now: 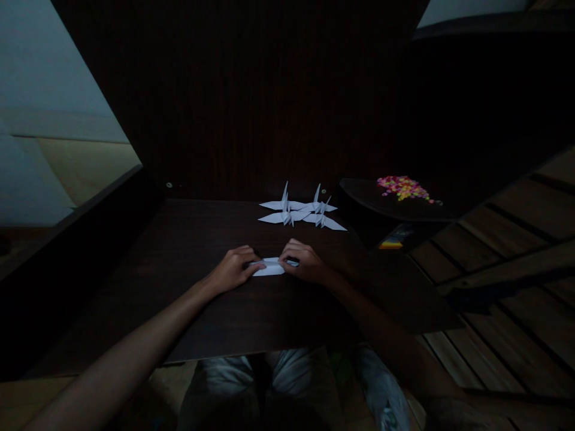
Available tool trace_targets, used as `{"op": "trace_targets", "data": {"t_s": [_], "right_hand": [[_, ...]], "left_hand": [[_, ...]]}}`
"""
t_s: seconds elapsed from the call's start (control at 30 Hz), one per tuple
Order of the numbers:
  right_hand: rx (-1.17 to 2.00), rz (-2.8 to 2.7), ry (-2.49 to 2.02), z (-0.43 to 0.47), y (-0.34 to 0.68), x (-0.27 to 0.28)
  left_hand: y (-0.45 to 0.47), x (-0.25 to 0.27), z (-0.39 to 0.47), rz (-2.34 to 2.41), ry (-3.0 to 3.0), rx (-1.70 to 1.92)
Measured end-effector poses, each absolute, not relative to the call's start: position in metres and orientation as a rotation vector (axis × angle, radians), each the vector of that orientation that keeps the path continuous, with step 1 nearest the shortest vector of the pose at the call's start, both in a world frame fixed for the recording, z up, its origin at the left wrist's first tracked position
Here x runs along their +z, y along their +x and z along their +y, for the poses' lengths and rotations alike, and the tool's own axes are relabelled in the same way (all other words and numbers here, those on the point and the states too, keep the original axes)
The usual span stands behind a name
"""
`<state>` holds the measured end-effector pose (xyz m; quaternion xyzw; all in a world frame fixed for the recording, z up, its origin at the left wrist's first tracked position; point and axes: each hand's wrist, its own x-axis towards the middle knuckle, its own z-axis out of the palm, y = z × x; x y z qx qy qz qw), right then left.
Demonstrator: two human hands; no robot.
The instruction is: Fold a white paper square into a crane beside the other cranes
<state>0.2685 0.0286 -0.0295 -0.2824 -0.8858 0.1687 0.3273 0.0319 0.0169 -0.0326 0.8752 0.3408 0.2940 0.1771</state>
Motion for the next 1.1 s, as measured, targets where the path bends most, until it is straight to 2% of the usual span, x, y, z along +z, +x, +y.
{"op": "trace_targets", "data": {"t_s": [0.33,1.1], "right_hand": [[0.317,-2.296,-0.75,0.03,0.274,-0.029],[0.667,-2.262,-1.007,0.024,0.252,-0.029]], "left_hand": [[0.028,-0.032,0.019,0.976,2.465,0.879],[0.03,-0.037,0.02,0.856,2.424,0.863]]}}
